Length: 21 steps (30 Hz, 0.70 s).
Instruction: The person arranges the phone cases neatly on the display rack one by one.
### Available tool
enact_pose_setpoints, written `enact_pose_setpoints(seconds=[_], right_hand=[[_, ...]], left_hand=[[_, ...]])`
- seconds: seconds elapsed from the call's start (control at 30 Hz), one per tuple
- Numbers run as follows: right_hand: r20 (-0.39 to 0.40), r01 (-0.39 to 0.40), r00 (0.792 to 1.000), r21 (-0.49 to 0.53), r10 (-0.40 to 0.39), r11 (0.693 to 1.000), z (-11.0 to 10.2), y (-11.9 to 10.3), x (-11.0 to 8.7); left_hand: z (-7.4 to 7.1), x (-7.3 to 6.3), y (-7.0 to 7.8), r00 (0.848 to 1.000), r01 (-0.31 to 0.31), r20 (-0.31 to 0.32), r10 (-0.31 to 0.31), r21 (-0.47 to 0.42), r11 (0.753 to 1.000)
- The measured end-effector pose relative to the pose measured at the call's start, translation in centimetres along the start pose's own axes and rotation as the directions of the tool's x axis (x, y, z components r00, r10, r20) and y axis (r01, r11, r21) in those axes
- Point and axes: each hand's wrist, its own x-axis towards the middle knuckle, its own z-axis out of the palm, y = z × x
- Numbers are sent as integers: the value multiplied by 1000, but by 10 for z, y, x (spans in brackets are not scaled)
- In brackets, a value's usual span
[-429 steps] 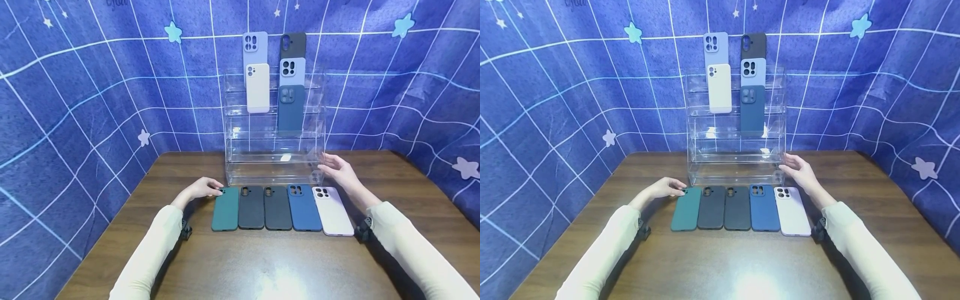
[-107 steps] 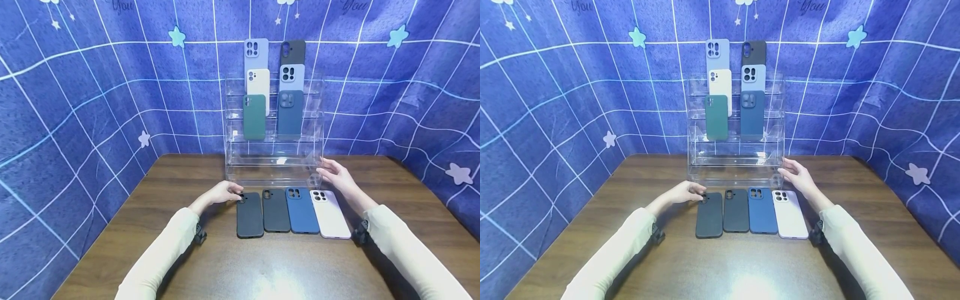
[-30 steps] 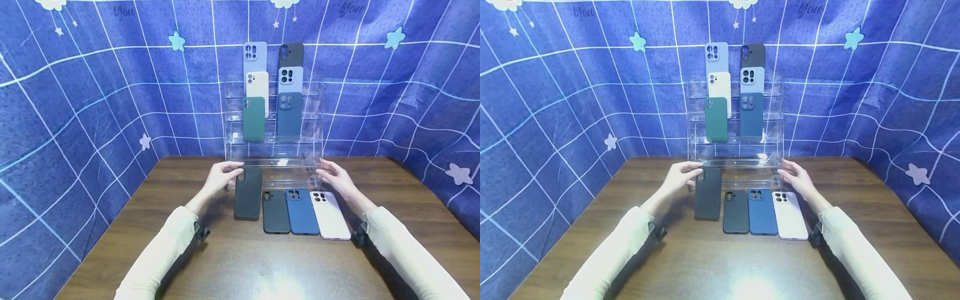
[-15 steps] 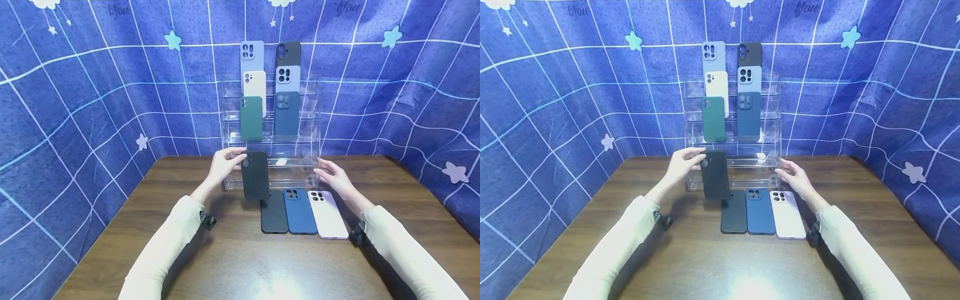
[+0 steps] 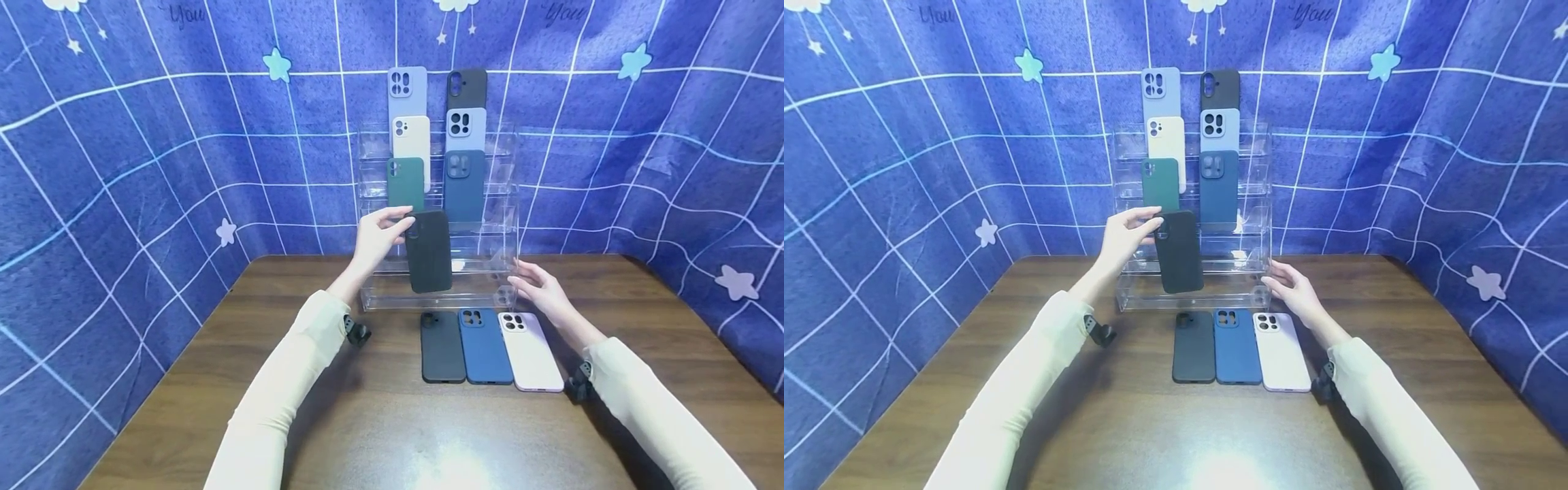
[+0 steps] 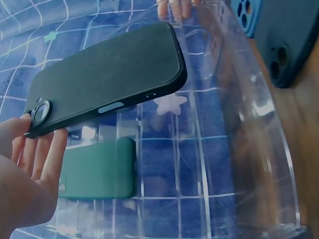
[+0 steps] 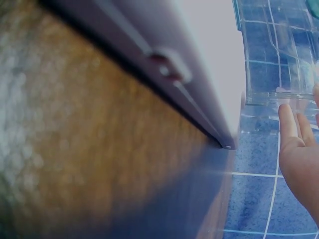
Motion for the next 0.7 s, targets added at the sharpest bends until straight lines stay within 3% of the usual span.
enact_pose_setpoints(seconds=[0.17, 0.33, 0.5, 0.7], right_hand=[[3, -5, 1000, 6, 5, 1000, -1, 1, 0], [6, -27, 1000, 0, 27, 1000, -3, 2, 2], [-2, -37, 999, -13, 37, 999, -3, 1, 2], [2, -31, 1000, -2, 31, 1000, -2, -1, 1]], left_hand=[[11, 9, 13, 999, -22, -41, 22, 3, 1000], [20, 21, 11, 996, -17, -85, 8, -98, 995], [29, 35, -3, 996, -11, -93, -3, -148, 989], [38, 54, -30, 990, -42, -135, 28, -101, 994]])
